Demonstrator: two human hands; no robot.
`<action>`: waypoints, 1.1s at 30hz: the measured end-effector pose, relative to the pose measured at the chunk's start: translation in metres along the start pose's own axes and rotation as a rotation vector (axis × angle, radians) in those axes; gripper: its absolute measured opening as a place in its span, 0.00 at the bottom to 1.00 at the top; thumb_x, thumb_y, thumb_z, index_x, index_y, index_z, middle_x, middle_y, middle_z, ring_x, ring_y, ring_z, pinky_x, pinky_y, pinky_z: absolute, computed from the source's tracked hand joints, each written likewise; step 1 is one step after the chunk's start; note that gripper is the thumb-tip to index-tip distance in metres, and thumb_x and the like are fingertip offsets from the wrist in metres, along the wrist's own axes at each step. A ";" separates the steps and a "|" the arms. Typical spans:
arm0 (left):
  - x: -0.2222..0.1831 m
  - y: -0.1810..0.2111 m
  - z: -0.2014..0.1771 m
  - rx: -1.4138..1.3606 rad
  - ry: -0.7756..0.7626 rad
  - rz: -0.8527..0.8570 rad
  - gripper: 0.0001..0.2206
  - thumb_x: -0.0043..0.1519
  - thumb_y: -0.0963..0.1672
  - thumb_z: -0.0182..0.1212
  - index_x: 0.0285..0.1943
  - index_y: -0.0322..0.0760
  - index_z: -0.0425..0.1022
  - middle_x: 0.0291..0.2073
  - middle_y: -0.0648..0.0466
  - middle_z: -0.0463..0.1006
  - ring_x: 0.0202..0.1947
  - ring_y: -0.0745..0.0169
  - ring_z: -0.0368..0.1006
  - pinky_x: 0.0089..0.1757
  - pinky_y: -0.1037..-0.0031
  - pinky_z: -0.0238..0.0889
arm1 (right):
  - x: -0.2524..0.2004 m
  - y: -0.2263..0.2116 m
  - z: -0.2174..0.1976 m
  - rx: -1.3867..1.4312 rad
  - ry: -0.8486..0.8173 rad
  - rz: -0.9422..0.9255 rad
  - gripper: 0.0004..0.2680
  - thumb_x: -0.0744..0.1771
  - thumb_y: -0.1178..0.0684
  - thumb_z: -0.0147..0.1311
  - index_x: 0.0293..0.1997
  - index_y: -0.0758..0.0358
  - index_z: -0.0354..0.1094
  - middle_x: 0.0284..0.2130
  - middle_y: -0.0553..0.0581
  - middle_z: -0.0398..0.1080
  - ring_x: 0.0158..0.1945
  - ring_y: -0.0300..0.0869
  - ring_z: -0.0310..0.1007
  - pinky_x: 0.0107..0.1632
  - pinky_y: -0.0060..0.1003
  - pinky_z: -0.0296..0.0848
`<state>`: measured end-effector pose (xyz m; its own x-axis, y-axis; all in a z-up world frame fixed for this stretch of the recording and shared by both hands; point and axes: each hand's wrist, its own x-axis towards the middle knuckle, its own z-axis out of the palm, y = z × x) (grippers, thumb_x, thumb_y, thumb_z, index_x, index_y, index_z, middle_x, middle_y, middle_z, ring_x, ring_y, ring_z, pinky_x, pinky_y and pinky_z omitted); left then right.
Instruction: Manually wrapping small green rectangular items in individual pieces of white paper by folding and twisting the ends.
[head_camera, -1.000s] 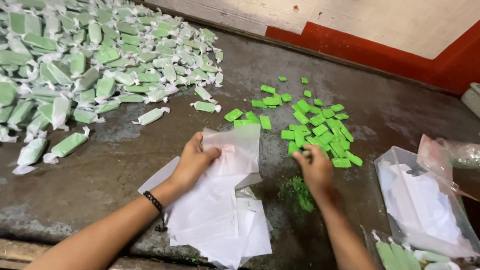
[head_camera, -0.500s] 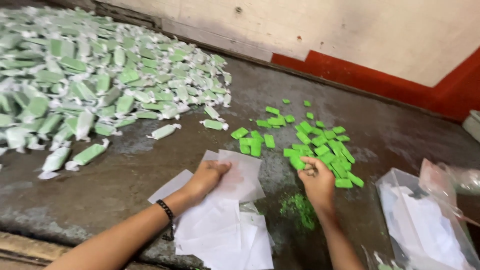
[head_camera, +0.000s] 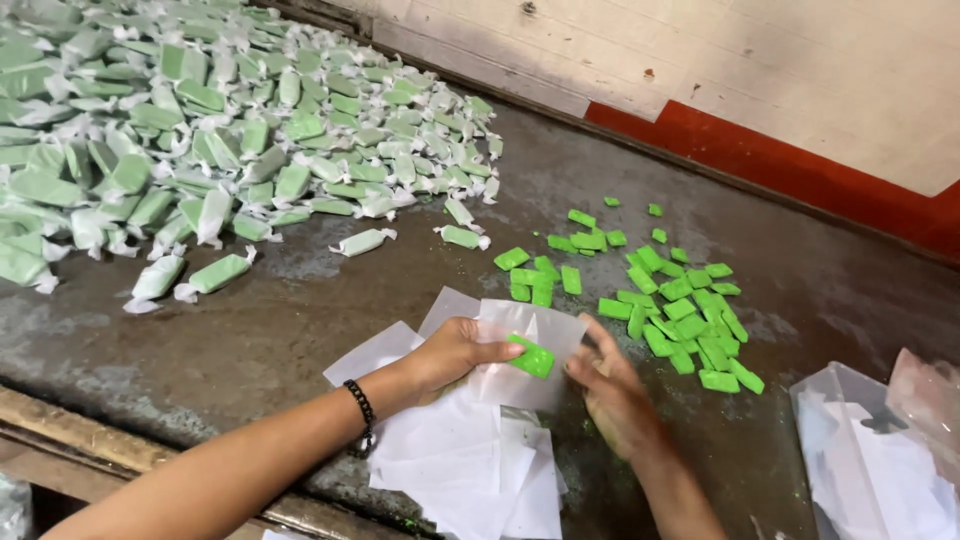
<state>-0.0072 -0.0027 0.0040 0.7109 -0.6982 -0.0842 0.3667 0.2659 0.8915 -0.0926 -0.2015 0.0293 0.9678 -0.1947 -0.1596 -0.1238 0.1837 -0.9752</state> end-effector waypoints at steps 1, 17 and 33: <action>-0.001 0.003 0.001 -0.023 -0.029 -0.011 0.11 0.51 0.42 0.66 0.41 0.29 0.78 0.38 0.45 0.81 0.38 0.59 0.78 0.42 0.75 0.71 | 0.004 0.004 -0.008 0.033 -0.080 0.027 0.32 0.56 0.54 0.57 0.66 0.61 0.48 0.51 0.67 0.61 0.50 0.52 0.63 0.44 0.40 0.68; 0.001 0.003 -0.008 0.254 -0.075 0.128 0.07 0.53 0.43 0.67 0.37 0.34 0.81 0.34 0.54 0.82 0.33 0.71 0.75 0.38 0.83 0.64 | 0.006 0.034 -0.002 -0.182 0.060 -0.107 0.07 0.61 0.61 0.57 0.40 0.71 0.74 0.33 0.62 0.77 0.33 0.46 0.74 0.35 0.36 0.71; -0.004 0.015 0.001 0.464 0.034 0.123 0.07 0.55 0.45 0.68 0.28 0.38 0.78 0.19 0.62 0.71 0.17 0.75 0.58 0.22 0.81 0.47 | 0.008 0.016 -0.031 0.064 0.050 -0.259 0.02 0.64 0.62 0.53 0.32 0.66 0.65 0.13 0.49 0.59 0.15 0.33 0.52 0.18 0.27 0.52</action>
<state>-0.0052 0.0032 0.0178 0.7544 -0.6558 0.0267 -0.0225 0.0149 0.9996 -0.0940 -0.2304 0.0078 0.9532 -0.2901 0.0849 0.1419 0.1814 -0.9731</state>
